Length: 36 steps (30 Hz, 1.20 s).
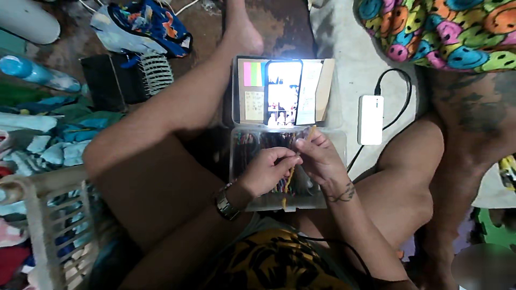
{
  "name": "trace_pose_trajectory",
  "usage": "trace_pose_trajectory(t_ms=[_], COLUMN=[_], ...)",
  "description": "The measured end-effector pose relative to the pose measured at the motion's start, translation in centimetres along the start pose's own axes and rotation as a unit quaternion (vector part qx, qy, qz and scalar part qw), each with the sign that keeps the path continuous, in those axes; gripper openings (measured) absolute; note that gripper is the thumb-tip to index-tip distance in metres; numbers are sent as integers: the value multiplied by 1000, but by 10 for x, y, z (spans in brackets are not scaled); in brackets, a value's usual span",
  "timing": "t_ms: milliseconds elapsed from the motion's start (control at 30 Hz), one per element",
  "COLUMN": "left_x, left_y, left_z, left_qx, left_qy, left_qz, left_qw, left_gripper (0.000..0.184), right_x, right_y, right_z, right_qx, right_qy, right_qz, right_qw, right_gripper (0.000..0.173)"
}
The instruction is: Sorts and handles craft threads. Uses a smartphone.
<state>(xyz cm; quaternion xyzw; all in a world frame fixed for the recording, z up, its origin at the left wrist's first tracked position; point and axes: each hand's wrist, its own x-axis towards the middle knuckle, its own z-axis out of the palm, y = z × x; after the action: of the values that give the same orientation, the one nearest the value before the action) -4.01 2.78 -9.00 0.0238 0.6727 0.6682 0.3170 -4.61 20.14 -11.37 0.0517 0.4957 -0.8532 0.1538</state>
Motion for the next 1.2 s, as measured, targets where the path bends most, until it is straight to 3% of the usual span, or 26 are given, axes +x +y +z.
trace_pose_trajectory(t_ms=[67,133,233,367,467,533,567,633,733,833,900,1067,1200], left_x=[0,0,2,2,1,0,0,-1,-1,-1,-2,-1,-2], left_y=[1,2,2,4,3,2,1,0,-2,-2,-3,-7,-4], left_z=[0,-2,-2,1,2,3,3,2,1,2,1,1,1], left_qx=[-29,-116,-163,-13,77,78,72,55,30,29,34,48,19], left_qy=[3,-2,-25,-11,-6,-14,-19,-26,-34,-41,-47,-70,-66], left_qz=[-30,-63,-70,-16,-4,6,8,6,7,8,8,0,-14], left_qw=[999,991,984,1000,997,997,997,998,999,999,998,996,998], left_gripper=[15,15,13,13,19,19,19,19,17,18,18,18,17], right_x=[-2,-2,-2,-2,3,12,18,33,60,76,84,100,92], right_y=[0,-4,-7,-8,-9,-13,-17,-24,-31,-38,-40,-40,-35], right_z=[-6,-12,-14,-7,-6,-12,-17,-27,-38,-37,-39,-47,-49], right_qx=[-48,-73,-37,-15,-132,-205,-245,-380,-624,-734,-739,-679,-658], right_qy=[-42,-110,-100,-38,27,32,32,30,-6,-68,-61,16,-24], right_qz=[15,19,12,-4,-79,-129,-143,-186,-245,-187,-169,-147,-197], right_qw=[998,991,994,999,988,970,959,905,742,649,649,720,726], right_gripper=[5,11,18,24,28,5,16,40,29,23,24,45,47])
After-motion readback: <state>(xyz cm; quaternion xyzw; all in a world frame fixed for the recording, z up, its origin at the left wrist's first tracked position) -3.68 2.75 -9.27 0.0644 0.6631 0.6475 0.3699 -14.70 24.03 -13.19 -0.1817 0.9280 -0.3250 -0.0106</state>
